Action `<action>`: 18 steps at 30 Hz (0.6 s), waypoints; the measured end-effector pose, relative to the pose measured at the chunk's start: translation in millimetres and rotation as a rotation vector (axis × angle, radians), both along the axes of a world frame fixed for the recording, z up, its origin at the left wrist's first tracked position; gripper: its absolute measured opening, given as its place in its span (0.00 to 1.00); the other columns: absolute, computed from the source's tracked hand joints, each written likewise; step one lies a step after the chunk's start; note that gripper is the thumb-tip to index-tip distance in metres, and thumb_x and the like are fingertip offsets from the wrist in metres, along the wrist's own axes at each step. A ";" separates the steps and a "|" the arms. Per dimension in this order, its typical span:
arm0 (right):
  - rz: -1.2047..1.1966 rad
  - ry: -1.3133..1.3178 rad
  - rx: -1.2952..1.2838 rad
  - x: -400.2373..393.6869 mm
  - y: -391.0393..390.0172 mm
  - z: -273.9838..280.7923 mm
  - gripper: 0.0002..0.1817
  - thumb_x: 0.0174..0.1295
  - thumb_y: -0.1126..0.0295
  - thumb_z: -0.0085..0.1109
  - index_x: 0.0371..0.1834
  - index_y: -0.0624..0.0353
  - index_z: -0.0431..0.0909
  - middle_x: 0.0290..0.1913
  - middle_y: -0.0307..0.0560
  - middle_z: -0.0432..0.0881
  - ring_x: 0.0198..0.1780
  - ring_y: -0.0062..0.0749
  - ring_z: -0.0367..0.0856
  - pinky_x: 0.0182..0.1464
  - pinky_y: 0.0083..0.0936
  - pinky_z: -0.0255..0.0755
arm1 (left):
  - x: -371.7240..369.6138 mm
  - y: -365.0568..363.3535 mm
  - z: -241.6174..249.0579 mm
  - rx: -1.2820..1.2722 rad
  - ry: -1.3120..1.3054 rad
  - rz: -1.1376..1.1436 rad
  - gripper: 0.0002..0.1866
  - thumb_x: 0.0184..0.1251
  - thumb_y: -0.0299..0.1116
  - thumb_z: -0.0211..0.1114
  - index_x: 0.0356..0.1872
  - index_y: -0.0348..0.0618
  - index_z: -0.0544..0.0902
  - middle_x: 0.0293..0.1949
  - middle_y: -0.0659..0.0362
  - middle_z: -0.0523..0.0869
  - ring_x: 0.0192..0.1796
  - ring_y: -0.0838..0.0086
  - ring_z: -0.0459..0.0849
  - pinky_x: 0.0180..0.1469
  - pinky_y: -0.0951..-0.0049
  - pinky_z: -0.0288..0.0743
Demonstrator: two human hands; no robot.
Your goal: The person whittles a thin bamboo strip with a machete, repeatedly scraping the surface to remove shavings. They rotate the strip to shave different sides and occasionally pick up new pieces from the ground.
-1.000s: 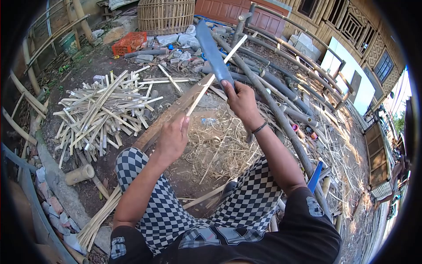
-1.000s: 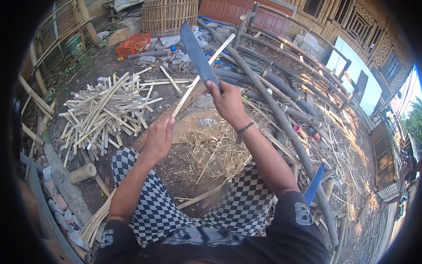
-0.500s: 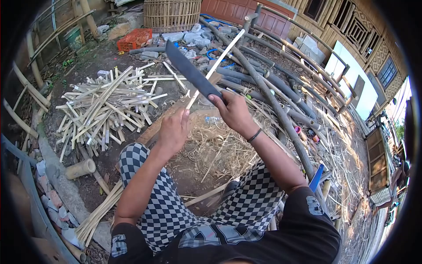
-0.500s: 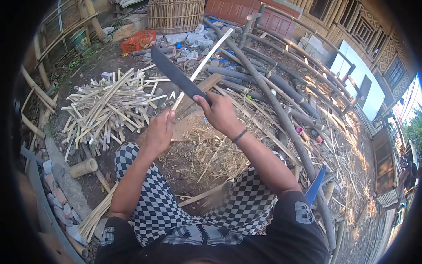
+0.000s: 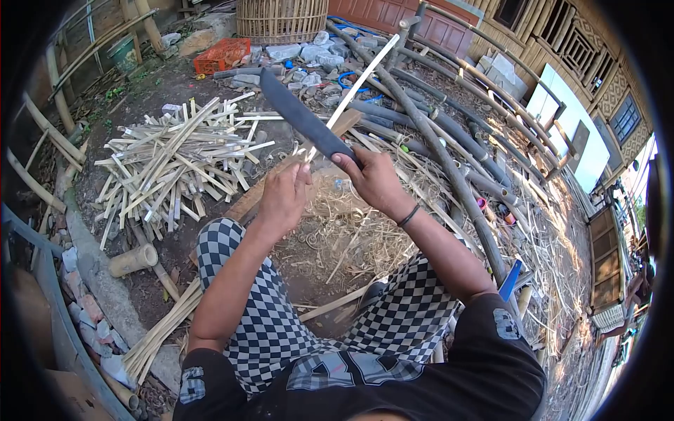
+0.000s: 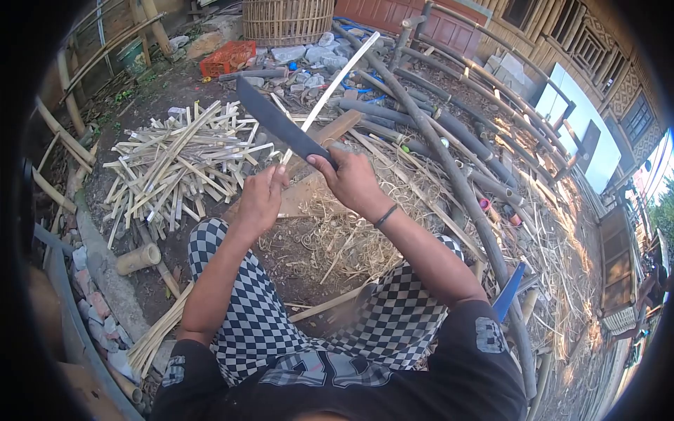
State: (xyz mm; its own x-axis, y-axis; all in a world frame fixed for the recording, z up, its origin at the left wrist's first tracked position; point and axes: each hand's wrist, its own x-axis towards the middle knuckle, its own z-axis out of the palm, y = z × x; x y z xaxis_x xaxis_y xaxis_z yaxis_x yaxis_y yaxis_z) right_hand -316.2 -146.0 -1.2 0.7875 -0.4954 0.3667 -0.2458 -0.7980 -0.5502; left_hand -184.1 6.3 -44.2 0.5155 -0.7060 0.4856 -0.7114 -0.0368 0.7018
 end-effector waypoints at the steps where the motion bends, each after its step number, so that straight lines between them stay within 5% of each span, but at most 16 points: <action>1: -0.008 -0.060 0.074 1.1 -1.5 -1.9 0.25 0.69 0.51 0.60 0.29 0.66 0.79 0.19 0.61 0.75 0.21 0.53 0.74 0.28 0.42 0.69 | -1.0 -0.4 3.2 -0.006 0.000 -0.001 0.22 0.81 0.40 0.46 0.33 0.33 0.79 0.22 0.45 0.79 0.26 0.53 0.81 0.35 0.57 0.72; 4: 0.146 -0.044 -0.093 -4.1 9.1 -13.3 0.24 0.69 0.51 0.61 0.31 0.66 0.80 0.19 0.61 0.74 0.19 0.49 0.72 0.27 0.39 0.68 | -0.2 -1.7 0.6 0.089 0.058 -0.002 0.22 0.81 0.39 0.47 0.32 0.33 0.79 0.23 0.45 0.79 0.27 0.52 0.81 0.36 0.56 0.72; 5: 0.128 0.074 -0.069 -2.8 9.2 -9.6 0.25 0.68 0.48 0.59 0.31 0.63 0.81 0.23 0.63 0.79 0.30 0.63 0.80 0.34 0.49 0.72 | 4.2 -3.7 -8.5 0.017 0.007 -0.028 0.22 0.82 0.41 0.46 0.32 0.35 0.79 0.20 0.49 0.78 0.23 0.58 0.78 0.32 0.59 0.70; 7: 0.084 0.059 -0.054 -3.3 3.7 -1.3 0.25 0.68 0.48 0.59 0.31 0.63 0.81 0.23 0.63 0.79 0.30 0.63 0.80 0.34 0.49 0.72 | 8.2 -2.2 -12.2 -0.049 -0.055 -0.059 0.22 0.82 0.42 0.46 0.31 0.36 0.78 0.18 0.53 0.76 0.19 0.63 0.75 0.29 0.62 0.69; 8: 0.044 0.056 -0.043 -4.7 -3.2 3.5 0.25 0.68 0.47 0.59 0.31 0.63 0.80 0.23 0.63 0.79 0.30 0.64 0.79 0.34 0.49 0.72 | 7.6 -0.2 -7.2 0.028 0.201 -0.114 0.21 0.82 0.42 0.47 0.32 0.37 0.78 0.18 0.58 0.75 0.19 0.70 0.74 0.27 0.66 0.68; 9: 0.007 -0.022 -0.054 -6.1 -14.5 7.0 0.27 0.68 0.47 0.58 0.31 0.65 0.81 0.22 0.61 0.79 0.28 0.62 0.79 0.33 0.47 0.72 | 5.8 1.3 -1.5 0.104 0.459 -0.168 0.20 0.82 0.42 0.48 0.33 0.39 0.78 0.17 0.62 0.73 0.19 0.76 0.72 0.26 0.69 0.66; 10: -0.015 -0.136 -0.069 -7.2 -29.0 7.4 0.25 0.70 0.51 0.60 0.32 0.67 0.81 0.16 0.50 0.72 0.20 0.25 0.69 0.25 0.32 0.65 | 3.4 2.9 1.8 0.102 0.457 -0.172 0.20 0.82 0.42 0.48 0.33 0.39 0.78 0.17 0.62 0.73 0.19 0.76 0.72 0.26 0.69 0.66; 12: -0.161 -0.228 0.094 -11.2 -51.3 17.3 0.25 0.71 0.51 0.59 0.31 0.67 0.81 0.16 0.43 0.71 0.21 0.20 0.66 0.25 0.29 0.63 | -1.7 6.3 6.2 0.086 0.717 -0.332 0.20 0.82 0.44 0.48 0.32 0.42 0.77 0.17 0.69 0.68 0.19 0.87 0.64 0.23 0.77 0.59; 15: -0.309 -0.328 -0.031 -20.2 -86.3 23.4 0.26 0.72 0.50 0.58 0.31 0.66 0.82 0.16 0.40 0.72 0.21 0.18 0.67 0.25 0.28 0.63 | -2.1 9.3 9.6 0.184 0.803 -0.359 0.19 0.82 0.43 0.49 0.33 0.42 0.78 0.17 0.70 0.69 0.18 0.86 0.64 0.23 0.78 0.59; 18: -0.394 -0.287 -0.069 -30.6 -101.7 31.4 0.28 0.71 0.48 0.58 0.28 0.67 0.80 0.16 0.44 0.75 0.21 0.22 0.72 0.26 0.29 0.66 | -3.2 7.9 5.0 0.225 0.630 -0.301 0.19 0.81 0.44 0.50 0.33 0.42 0.78 0.17 0.68 0.70 0.19 0.85 0.65 0.23 0.76 0.60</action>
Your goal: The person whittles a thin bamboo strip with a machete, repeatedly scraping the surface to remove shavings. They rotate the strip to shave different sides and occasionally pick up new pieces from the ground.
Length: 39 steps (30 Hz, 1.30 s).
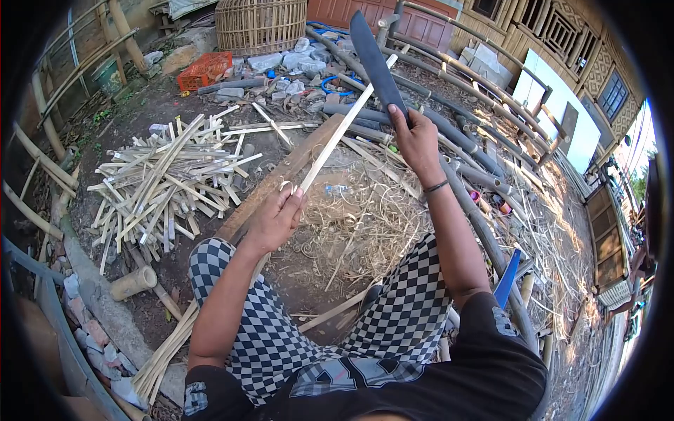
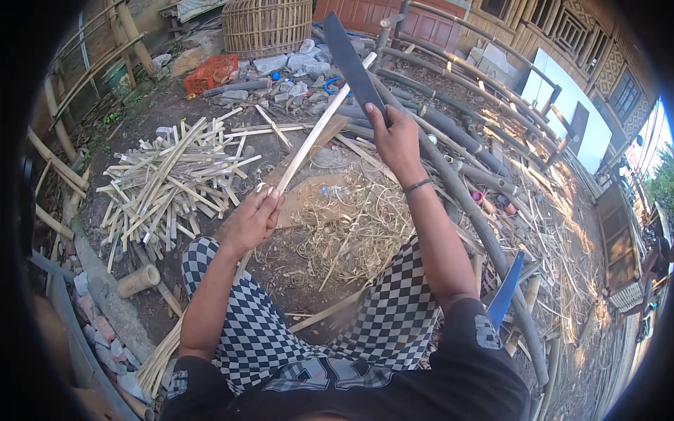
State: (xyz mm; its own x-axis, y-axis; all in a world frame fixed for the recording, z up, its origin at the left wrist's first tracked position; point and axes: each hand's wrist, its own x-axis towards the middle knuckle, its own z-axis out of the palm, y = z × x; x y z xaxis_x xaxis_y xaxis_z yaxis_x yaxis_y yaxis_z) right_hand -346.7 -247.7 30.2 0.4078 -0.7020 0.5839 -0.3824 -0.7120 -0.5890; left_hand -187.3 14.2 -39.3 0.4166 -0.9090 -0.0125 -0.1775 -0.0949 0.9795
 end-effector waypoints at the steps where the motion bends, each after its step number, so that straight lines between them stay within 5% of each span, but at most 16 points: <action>1: -0.006 0.001 0.003 -1.9 -1.5 1.8 0.28 0.71 0.48 0.58 0.28 0.67 0.80 0.16 0.44 0.75 0.21 0.22 0.72 0.26 0.29 0.66 | 0.2 -0.3 -0.8 0.003 0.001 -0.006 0.19 0.81 0.44 0.50 0.33 0.42 0.78 0.17 0.68 0.70 0.19 0.85 0.65 0.23 0.76 0.60; 7: -0.011 -0.106 -0.080 -6.9 2.0 -0.6 0.29 0.70 0.47 0.59 0.28 0.67 0.80 0.17 0.50 0.77 0.20 0.27 0.74 0.26 0.32 0.67 | -8.4 0.4 1.5 -0.026 -0.403 0.022 0.20 0.80 0.43 0.50 0.34 0.36 0.76 0.19 0.58 0.73 0.23 0.74 0.72 0.29 0.65 0.67; 9: 0.075 0.057 -0.010 -8.1 21.6 -5.8 0.28 0.70 0.48 0.58 0.31 0.68 0.82 0.19 0.61 0.77 0.22 0.51 0.78 0.29 0.40 0.70 | -18.5 2.2 4.8 -0.044 -0.282 0.046 0.20 0.80 0.42 0.49 0.34 0.35 0.76 0.19 0.56 0.74 0.24 0.71 0.73 0.31 0.63 0.68; 14: 0.102 0.158 -0.091 -18.1 10.1 6.4 0.27 0.70 0.49 0.58 0.31 0.67 0.82 0.18 0.61 0.77 0.19 0.48 0.76 0.27 0.38 0.69 | -7.7 2.2 0.1 -0.039 -0.396 0.033 0.19 0.80 0.42 0.49 0.34 0.36 0.76 0.19 0.55 0.74 0.24 0.70 0.73 0.31 0.62 0.67; 16: 0.047 -0.008 -0.046 -17.5 2.2 16.6 0.27 0.71 0.49 0.57 0.30 0.67 0.82 0.18 0.60 0.76 0.19 0.46 0.75 0.27 0.37 0.69 | -8.0 -1.5 -1.3 -0.031 -0.347 0.000 0.19 0.80 0.41 0.49 0.34 0.36 0.76 0.19 0.55 0.74 0.24 0.70 0.73 0.31 0.62 0.67; 17: 0.005 -0.044 0.075 -14.3 0.2 14.4 0.28 0.71 0.50 0.58 0.27 0.68 0.78 0.17 0.50 0.74 0.21 0.29 0.69 0.27 0.33 0.66 | -9.9 -1.6 -1.7 -0.056 -0.330 -0.011 0.19 0.80 0.42 0.50 0.34 0.36 0.75 0.19 0.56 0.74 0.24 0.71 0.72 0.31 0.63 0.67; 21: 0.102 0.094 0.016 -8.0 14.0 -19.6 0.29 0.71 0.48 0.58 0.27 0.68 0.78 0.16 0.48 0.74 0.21 0.25 0.70 0.27 0.32 0.68 | -5.4 2.7 -4.6 -0.008 -0.376 0.048 0.19 0.80 0.42 0.50 0.32 0.37 0.74 0.19 0.58 0.71 0.24 0.74 0.69 0.30 0.65 0.66; 25: 0.042 -0.016 0.083 -11.7 -3.3 10.7 0.28 0.70 0.47 0.58 0.27 0.67 0.80 0.16 0.48 0.75 0.21 0.26 0.74 0.28 0.32 0.69 | -0.7 -0.5 -6.9 -0.041 -0.257 0.016 0.20 0.80 0.44 0.50 0.32 0.38 0.74 0.18 0.60 0.69 0.24 0.77 0.67 0.30 0.66 0.65; 28: 0.046 0.004 0.059 -8.5 -3.5 -0.4 0.29 0.70 0.46 0.58 0.27 0.66 0.80 0.16 0.47 0.75 0.22 0.26 0.75 0.29 0.32 0.70 | -4.8 1.6 -6.0 -0.120 -0.277 -0.019 0.22 0.83 0.45 0.46 0.28 0.43 0.72 0.16 0.72 0.63 0.18 0.87 0.61 0.21 0.78 0.55; 29: 0.130 0.101 -0.082 -7.3 20.1 -7.8 0.29 0.69 0.46 0.58 0.32 0.68 0.83 0.19 0.60 0.77 0.23 0.44 0.79 0.32 0.38 0.72 | -3.9 2.8 -5.9 -0.061 -0.275 0.015 0.22 0.82 0.46 0.48 0.29 0.41 0.73 0.17 0.67 0.66 0.21 0.82 0.64 0.25 0.73 0.59; 30: 0.146 0.140 0.147 -3.4 21.0 -16.9 0.27 0.69 0.46 0.59 0.33 0.66 0.83 0.20 0.62 0.78 0.24 0.50 0.80 0.34 0.39 0.73 | -2.6 2.9 -4.9 -0.003 -0.276 0.050 0.22 0.81 0.46 0.49 0.30 0.38 0.73 0.18 0.62 0.69 0.24 0.78 0.67 0.29 0.67 0.64; 32: 0.140 0.127 0.047 -3.6 22.0 -11.4 0.26 0.69 0.48 0.59 0.33 0.65 0.83 0.20 0.60 0.78 0.23 0.49 0.79 0.32 0.38 0.72 | 1.6 5.3 0.8 0.003 -0.250 0.048 0.22 0.81 0.46 0.49 0.30 0.38 0.73 0.18 0.61 0.68 0.23 0.77 0.67 0.29 0.66 0.64; 33: 0.163 0.126 -0.043 -6.3 16.7 -0.2 0.28 0.70 0.47 0.58 0.29 0.66 0.80 0.18 0.50 0.75 0.22 0.28 0.73 0.28 0.33 0.68 | 0.7 5.2 1.5 -0.002 -0.207 0.046 0.22 0.81 0.46 0.49 0.30 0.38 0.73 0.17 0.60 0.68 0.23 0.76 0.66 0.28 0.65 0.63; 36: 0.087 -0.129 0.277 0.4 1.7 9.0 0.28 0.71 0.47 0.57 0.32 0.67 0.81 0.16 0.47 0.72 0.22 0.26 0.73 0.27 0.32 0.67 | -1.7 3.7 -2.6 -0.056 -0.314 0.017 0.22 0.81 0.46 0.49 0.31 0.38 0.73 0.17 0.58 0.68 0.22 0.73 0.67 0.29 0.64 0.64; 38: 0.168 0.063 -0.059 4.0 23.3 -11.1 0.27 0.70 0.47 0.58 0.32 0.65 0.83 0.19 0.56 0.78 0.20 0.39 0.76 0.29 0.36 0.71 | -1.1 4.4 -8.3 -0.033 -0.306 0.047 0.22 0.81 0.46 0.49 0.31 0.37 0.74 0.17 0.56 0.68 0.23 0.72 0.67 0.29 0.63 0.64; 39: 0.181 0.138 0.089 7.0 22.7 -23.0 0.28 0.70 0.45 0.57 0.34 0.64 0.84 0.19 0.52 0.79 0.22 0.32 0.77 0.31 0.35 0.72 | 0.2 4.2 -10.9 -0.016 -0.301 0.085 0.22 0.80 0.46 0.49 0.32 0.36 0.74 0.17 0.55 0.68 0.23 0.71 0.67 0.30 0.63 0.64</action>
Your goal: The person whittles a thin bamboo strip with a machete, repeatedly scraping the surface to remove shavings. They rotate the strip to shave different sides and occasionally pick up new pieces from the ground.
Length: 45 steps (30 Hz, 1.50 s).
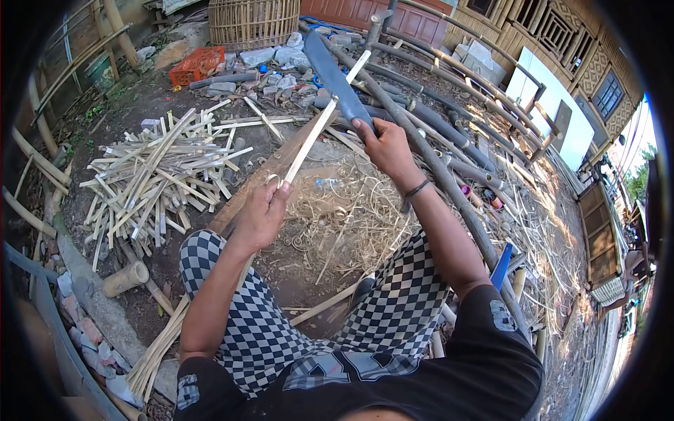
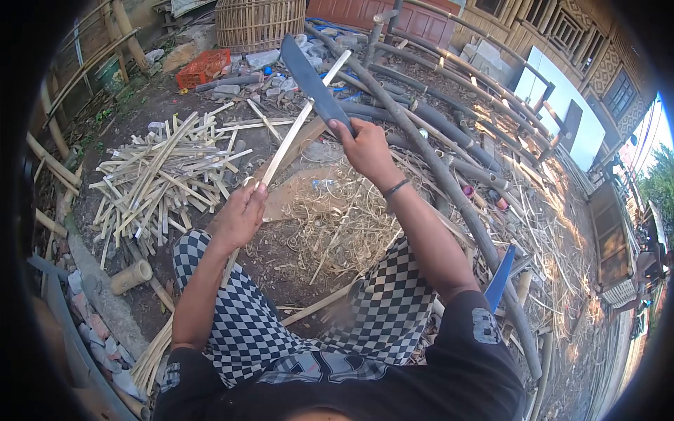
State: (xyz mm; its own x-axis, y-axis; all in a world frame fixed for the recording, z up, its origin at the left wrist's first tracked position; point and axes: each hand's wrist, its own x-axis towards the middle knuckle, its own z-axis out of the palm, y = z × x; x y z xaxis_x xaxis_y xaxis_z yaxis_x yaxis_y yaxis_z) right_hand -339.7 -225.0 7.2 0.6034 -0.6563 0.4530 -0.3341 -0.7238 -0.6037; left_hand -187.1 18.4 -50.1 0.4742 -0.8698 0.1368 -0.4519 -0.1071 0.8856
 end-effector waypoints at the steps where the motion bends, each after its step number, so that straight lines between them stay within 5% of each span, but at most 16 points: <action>1: -0.013 0.070 0.291 -0.3 8.4 7.7 0.28 0.70 0.44 0.57 0.38 0.63 0.85 0.19 0.50 0.79 0.23 0.28 0.78 0.31 0.34 0.73 | 4.4 -0.8 0.5 -0.001 -0.010 0.006 0.22 0.80 0.46 0.49 0.32 0.36 0.74 0.17 0.55 0.68 0.23 0.71 0.67 0.30 0.63 0.64; 4: -0.004 -0.051 0.017 -3.2 -4.1 22.7 0.28 0.71 0.45 0.56 0.35 0.64 0.85 0.17 0.46 0.77 0.22 0.27 0.77 0.29 0.32 0.71 | 6.5 0.9 2.3 -0.075 -0.035 -0.005 0.22 0.80 0.46 0.50 0.33 0.36 0.74 0.18 0.54 0.69 0.23 0.71 0.68 0.30 0.63 0.64; 5: -0.052 -0.142 0.119 0.4 -9.2 30.0 0.26 0.72 0.49 0.57 0.27 0.63 0.78 0.15 0.36 0.73 0.16 0.19 0.68 0.20 0.26 0.64 | 3.7 1.4 6.7 -0.063 -0.051 -0.020 0.21 0.80 0.45 0.50 0.33 0.35 0.75 0.18 0.54 0.69 0.23 0.71 0.67 0.30 0.63 0.64; 7: -0.041 -0.206 0.314 1.0 1.0 32.2 0.26 0.72 0.48 0.57 0.27 0.62 0.77 0.15 0.37 0.72 0.16 0.19 0.69 0.20 0.25 0.65 | -0.3 1.3 4.7 -0.044 -0.061 -0.042 0.21 0.81 0.44 0.50 0.34 0.35 0.75 0.18 0.54 0.69 0.23 0.71 0.67 0.30 0.63 0.64; 9: 0.090 -0.052 -0.200 5.8 0.6 -3.8 0.26 0.72 0.47 0.56 0.27 0.60 0.77 0.15 0.35 0.72 0.16 0.17 0.71 0.18 0.24 0.65 | 0.9 -2.0 -3.4 -0.148 -0.015 -0.034 0.21 0.83 0.45 0.47 0.31 0.42 0.73 0.16 0.72 0.63 0.18 0.87 0.60 0.21 0.78 0.55; 10: 0.107 -0.016 0.145 6.3 6.1 -2.3 0.27 0.71 0.46 0.57 0.27 0.62 0.78 0.15 0.37 0.73 0.17 0.19 0.71 0.20 0.26 0.65 | 3.5 -3.2 -1.9 -0.153 -0.024 -0.031 0.21 0.83 0.45 0.47 0.31 0.42 0.73 0.16 0.72 0.63 0.18 0.87 0.60 0.21 0.78 0.55; 12: 0.078 -0.067 0.046 3.3 5.4 12.5 0.27 0.71 0.47 0.57 0.28 0.64 0.79 0.15 0.38 0.74 0.17 0.21 0.71 0.21 0.27 0.65 | 7.1 -0.2 -0.4 -0.064 -0.008 0.013 0.21 0.81 0.44 0.49 0.34 0.36 0.75 0.17 0.55 0.70 0.22 0.71 0.68 0.29 0.63 0.65; 22: 0.047 0.009 -0.069 0.4 5.2 18.6 0.26 0.71 0.49 0.58 0.31 0.66 0.82 0.16 0.44 0.74 0.20 0.22 0.69 0.26 0.29 0.67 | -5.2 -0.1 10.9 -0.034 -0.108 0.041 0.21 0.81 0.44 0.49 0.34 0.37 0.76 0.18 0.54 0.72 0.22 0.67 0.72 0.30 0.62 0.66; 23: -0.028 -0.049 -0.011 1.4 -0.1 23.4 0.26 0.72 0.50 0.57 0.32 0.67 0.81 0.17 0.45 0.76 0.21 0.24 0.70 0.28 0.30 0.68 | -7.5 -0.5 13.8 -0.039 -0.127 0.033 0.21 0.81 0.45 0.48 0.34 0.37 0.76 0.18 0.54 0.73 0.22 0.66 0.73 0.30 0.61 0.66; 25: -0.038 -0.127 0.228 4.0 7.4 23.2 0.29 0.69 0.46 0.58 0.30 0.68 0.80 0.20 0.59 0.78 0.22 0.47 0.76 0.30 0.39 0.70 | -10.9 -2.0 13.5 -0.037 -0.139 0.018 0.21 0.81 0.45 0.48 0.34 0.37 0.76 0.18 0.53 0.73 0.22 0.65 0.74 0.30 0.61 0.66; 27: 0.195 -0.057 -0.164 8.0 20.1 -7.6 0.29 0.70 0.47 0.58 0.29 0.68 0.80 0.19 0.57 0.78 0.21 0.42 0.76 0.30 0.37 0.71 | -10.5 -5.4 11.6 -0.045 -0.052 0.060 0.21 0.81 0.45 0.48 0.34 0.37 0.76 0.18 0.52 0.73 0.23 0.64 0.75 0.31 0.60 0.67; 32: 0.030 -0.044 0.077 10.4 12.7 20.9 0.28 0.70 0.48 0.58 0.30 0.68 0.81 0.23 0.61 0.80 0.24 0.48 0.78 0.32 0.42 0.72 | -5.0 -3.1 14.4 -0.051 -0.089 0.066 0.21 0.81 0.45 0.49 0.34 0.36 0.76 0.19 0.51 0.74 0.24 0.62 0.76 0.32 0.59 0.68; 37: 0.152 0.011 -0.185 13.6 29.0 -5.5 0.29 0.69 0.46 0.58 0.29 0.68 0.81 0.22 0.61 0.79 0.22 0.48 0.77 0.32 0.42 0.71 | -7.1 -6.8 8.7 -0.023 -0.158 0.095 0.21 0.81 0.45 0.49 0.34 0.36 0.76 0.19 0.50 0.75 0.24 0.59 0.76 0.32 0.58 0.69; 43: 0.051 -0.092 0.313 14.2 32.9 16.9 0.28 0.69 0.48 0.59 0.30 0.68 0.82 0.21 0.60 0.78 0.22 0.47 0.77 0.32 0.41 0.71 | -8.1 -2.8 7.4 -0.121 -0.194 0.073 0.21 0.81 0.44 0.49 0.34 0.36 0.76 0.19 0.50 0.74 0.23 0.60 0.76 0.32 0.58 0.68; 44: 0.195 0.015 0.011 13.8 38.2 3.1 0.27 0.71 0.48 0.58 0.33 0.66 0.80 0.19 0.48 0.75 0.22 0.26 0.70 0.29 0.34 0.69 | -8.0 -4.0 7.8 -0.093 -0.164 0.079 0.21 0.81 0.45 0.49 0.34 0.36 0.76 0.19 0.49 0.74 0.23 0.60 0.76 0.31 0.58 0.68; 45: 0.206 0.098 -0.124 13.8 42.4 -6.5 0.27 0.71 0.48 0.57 0.32 0.67 0.80 0.18 0.49 0.75 0.22 0.29 0.71 0.29 0.35 0.69 | -7.0 -4.8 8.0 -0.068 -0.136 0.089 0.22 0.81 0.45 0.49 0.34 0.35 0.76 0.18 0.49 0.75 0.23 0.60 0.76 0.31 0.58 0.68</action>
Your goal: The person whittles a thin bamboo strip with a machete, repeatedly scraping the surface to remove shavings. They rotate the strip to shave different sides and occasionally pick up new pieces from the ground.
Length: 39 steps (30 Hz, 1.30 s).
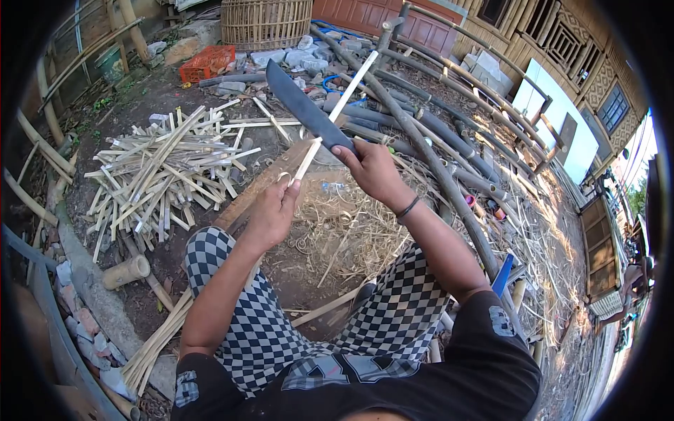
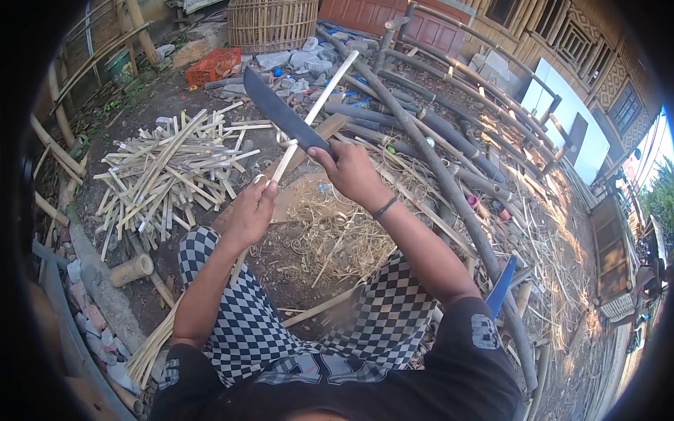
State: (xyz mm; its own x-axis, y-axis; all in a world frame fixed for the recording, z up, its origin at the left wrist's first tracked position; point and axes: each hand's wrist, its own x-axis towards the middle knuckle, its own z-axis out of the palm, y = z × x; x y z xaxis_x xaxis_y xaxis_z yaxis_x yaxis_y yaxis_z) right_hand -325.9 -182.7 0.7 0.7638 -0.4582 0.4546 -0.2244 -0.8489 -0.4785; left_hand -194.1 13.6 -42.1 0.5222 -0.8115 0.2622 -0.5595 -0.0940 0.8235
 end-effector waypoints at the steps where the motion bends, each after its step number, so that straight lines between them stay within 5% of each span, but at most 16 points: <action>1: -0.002 0.026 0.064 1.1 0.5 3.3 0.27 0.71 0.48 0.57 0.33 0.67 0.80 0.19 0.50 0.75 0.22 0.31 0.71 0.30 0.36 0.69 | 3.6 -1.4 -0.7 -0.005 -0.006 0.006 0.22 0.81 0.45 0.49 0.34 0.35 0.76 0.18 0.49 0.75 0.23 0.60 0.76 0.31 0.58 0.68; 6: -0.120 -0.113 0.274 5.7 -2.8 15.2 0.26 0.70 0.49 0.58 0.33 0.68 0.80 0.20 0.55 0.77 0.22 0.35 0.71 0.30 0.37 0.69 | 3.3 1.1 3.4 -0.054 -0.019 0.001 0.23 0.81 0.47 0.49 0.35 0.35 0.76 0.19 0.49 0.75 0.24 0.60 0.76 0.32 0.56 0.69; 10: 0.076 -0.048 -0.016 5.8 6.3 -1.2 0.26 0.70 0.50 0.60 0.33 0.68 0.80 0.18 0.53 0.75 0.20 0.30 0.68 0.28 0.34 0.68 | 9.5 0.7 -1.5 0.021 -0.054 0.031 0.23 0.81 0.47 0.49 0.36 0.34 0.76 0.19 0.47 0.76 0.25 0.56 0.77 0.33 0.56 0.70; 12: -0.055 0.028 0.103 2.7 10.4 20.8 0.27 0.69 0.49 0.60 0.27 0.67 0.79 0.21 0.62 0.77 0.25 0.58 0.76 0.30 0.43 0.69 | 11.1 -1.4 -0.1 -0.070 -0.035 -0.002 0.23 0.80 0.47 0.50 0.37 0.33 0.77 0.21 0.46 0.78 0.27 0.53 0.79 0.34 0.56 0.70; 14: -0.103 -0.090 0.190 4.2 8.8 18.1 0.28 0.68 0.47 0.60 0.28 0.66 0.80 0.21 0.62 0.78 0.26 0.60 0.77 0.32 0.45 0.71 | 5.7 -4.7 5.1 -0.039 -0.038 0.002 0.23 0.80 0.47 0.50 0.37 0.33 0.77 0.22 0.45 0.78 0.29 0.52 0.80 0.36 0.55 0.71; 16: 0.002 0.087 0.065 0.7 23.7 9.4 0.27 0.68 0.46 0.60 0.29 0.65 0.81 0.22 0.62 0.79 0.27 0.61 0.79 0.34 0.46 0.72 | 2.9 -5.6 -1.0 -0.004 -0.046 0.009 0.23 0.80 0.47 0.50 0.38 0.33 0.78 0.23 0.44 0.79 0.30 0.51 0.81 0.37 0.55 0.72; 17: 0.210 0.040 -0.032 3.7 31.0 -4.3 0.26 0.68 0.48 0.61 0.30 0.65 0.80 0.19 0.59 0.75 0.21 0.50 0.75 0.29 0.41 0.69 | 5.2 -8.5 -10.7 -0.088 -0.095 0.007 0.22 0.80 0.46 0.50 0.40 0.33 0.78 0.25 0.44 0.80 0.31 0.51 0.82 0.38 0.55 0.72; 20: 0.127 0.001 0.028 11.6 39.6 -4.0 0.25 0.69 0.49 0.60 0.32 0.65 0.79 0.21 0.59 0.77 0.22 0.51 0.76 0.29 0.41 0.69 | 12.2 -4.4 -5.5 -0.107 -0.046 0.025 0.22 0.80 0.47 0.50 0.42 0.33 0.79 0.27 0.44 0.82 0.33 0.50 0.83 0.40 0.55 0.74; 22: -0.042 0.043 0.137 8.6 29.6 24.1 0.27 0.69 0.47 0.58 0.32 0.66 0.81 0.22 0.63 0.78 0.26 0.61 0.79 0.33 0.44 0.73 | 8.6 -3.3 -0.1 -0.051 0.083 0.031 0.23 0.80 0.47 0.50 0.42 0.33 0.80 0.28 0.44 0.83 0.33 0.50 0.83 0.41 0.55 0.74; 23: -0.074 -0.078 0.088 11.3 15.4 20.6 0.27 0.70 0.48 0.57 0.33 0.67 0.81 0.18 0.57 0.77 0.22 0.48 0.79 0.29 0.39 0.71 | 7.8 -1.8 -0.7 0.005 0.053 0.031 0.23 0.80 0.47 0.50 0.43 0.33 0.80 0.28 0.45 0.83 0.33 0.51 0.83 0.41 0.55 0.74; 24: -0.077 -0.077 0.086 8.9 4.5 18.3 0.27 0.70 0.48 0.57 0.33 0.67 0.81 0.18 0.57 0.77 0.22 0.48 0.79 0.29 0.39 0.71 | 7.1 -0.7 -1.6 0.062 0.020 0.032 0.23 0.80 0.47 0.50 0.45 0.33 0.80 0.28 0.46 0.83 0.33 0.52 0.83 0.42 0.55 0.74; 26: -0.113 -0.203 0.318 3.1 -8.4 20.3 0.26 0.72 0.48 0.57 0.29 0.64 0.78 0.16 0.40 0.74 0.17 0.20 0.71 0.21 0.25 0.64 | 6.1 -0.4 -3.9 0.004 0.049 0.012 0.23 0.81 0.48 0.49 0.42 0.34 0.80 0.25 0.49 0.81 0.30 0.58 0.82 0.38 0.57 0.74; 31: -0.196 -0.307 0.497 -8.7 -30.4 27.3 0.25 0.72 0.47 0.56 0.29 0.59 0.75 0.15 0.34 0.71 0.14 0.16 0.67 0.16 0.18 0.59 | 11.6 4.2 -6.4 -0.033 0.345 -0.130 0.23 0.81 0.52 0.48 0.33 0.42 0.75 0.18 0.62 0.73 0.18 0.77 0.70 0.22 0.70 0.66; 33: -0.233 -0.329 0.531 -11.2 -36.0 26.9 0.24 0.72 0.47 0.56 0.29 0.58 0.74 0.15 0.34 0.69 0.13 0.16 0.65 0.15 0.19 0.57 | 2.3 11.7 14.7 0.040 0.674 -0.177 0.22 0.81 0.53 0.47 0.31 0.48 0.71 0.17 0.70 0.65 0.14 0.86 0.59 0.16 0.79 0.54; 39: -0.248 -0.388 0.287 -14.0 -48.4 26.2 0.26 0.72 0.48 0.57 0.28 0.62 0.77 0.16 0.37 0.72 0.16 0.17 0.67 0.19 0.22 0.60 | 4.3 8.1 4.1 0.075 0.787 -0.305 0.21 0.82 0.52 0.46 0.32 0.48 0.71 0.16 0.72 0.61 0.14 0.87 0.56 0.15 0.80 0.52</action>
State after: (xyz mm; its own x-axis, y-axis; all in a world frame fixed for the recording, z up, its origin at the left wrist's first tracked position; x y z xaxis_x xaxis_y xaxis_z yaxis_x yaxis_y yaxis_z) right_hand -340.0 -231.1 26.8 0.4177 -0.7506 0.5120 -0.1626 -0.6162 -0.7706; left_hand -189.8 21.7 -38.0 0.2855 -0.9471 -0.1465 0.1649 -0.1020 0.9810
